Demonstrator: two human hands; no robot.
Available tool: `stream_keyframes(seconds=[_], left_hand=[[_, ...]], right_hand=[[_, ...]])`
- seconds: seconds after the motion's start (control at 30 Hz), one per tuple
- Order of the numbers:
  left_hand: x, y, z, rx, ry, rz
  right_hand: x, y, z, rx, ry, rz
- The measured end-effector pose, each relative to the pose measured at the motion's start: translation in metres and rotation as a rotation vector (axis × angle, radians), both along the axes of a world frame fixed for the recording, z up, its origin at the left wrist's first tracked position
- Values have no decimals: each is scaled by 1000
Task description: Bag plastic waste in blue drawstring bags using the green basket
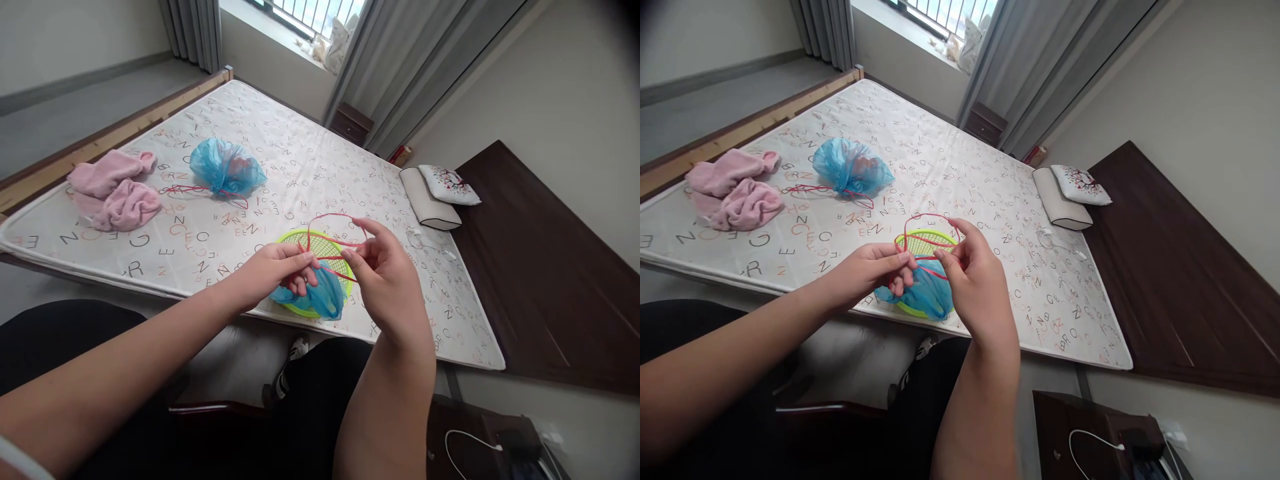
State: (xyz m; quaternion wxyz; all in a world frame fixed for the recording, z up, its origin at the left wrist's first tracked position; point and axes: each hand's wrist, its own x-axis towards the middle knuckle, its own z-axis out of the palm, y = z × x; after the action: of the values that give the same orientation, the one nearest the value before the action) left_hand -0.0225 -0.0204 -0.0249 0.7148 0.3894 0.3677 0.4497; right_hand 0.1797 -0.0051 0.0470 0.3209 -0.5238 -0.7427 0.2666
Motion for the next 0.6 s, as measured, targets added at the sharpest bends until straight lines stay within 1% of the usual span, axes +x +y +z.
stream_keyframes(seconds=[0.07, 0.13, 0.27, 0.33, 0.43, 0.53, 0.6], left_hand=[[2, 1, -1, -62, -65, 81], [4, 2, -2, -102, -107, 149], [5, 2, 0, -127, -135, 237], [5, 2, 1, -155, -178, 254], [6, 2, 3, -212, -315, 258], [7, 1, 1, -275, -434, 230], [7, 1, -1, -307, -465, 199]], right_hand=[[-1, -1, 2, -2, 25, -22], [-3, -3, 4, -36, 44, -25], [-5, -7, 7, -169, 54, 58], [-7, -9, 8, -222, 52, 109], [-8, -9, 6, -297, 21, 196], [-10, -9, 3, -362, -6, 264], [-10, -8, 3, -395, 15, 282]])
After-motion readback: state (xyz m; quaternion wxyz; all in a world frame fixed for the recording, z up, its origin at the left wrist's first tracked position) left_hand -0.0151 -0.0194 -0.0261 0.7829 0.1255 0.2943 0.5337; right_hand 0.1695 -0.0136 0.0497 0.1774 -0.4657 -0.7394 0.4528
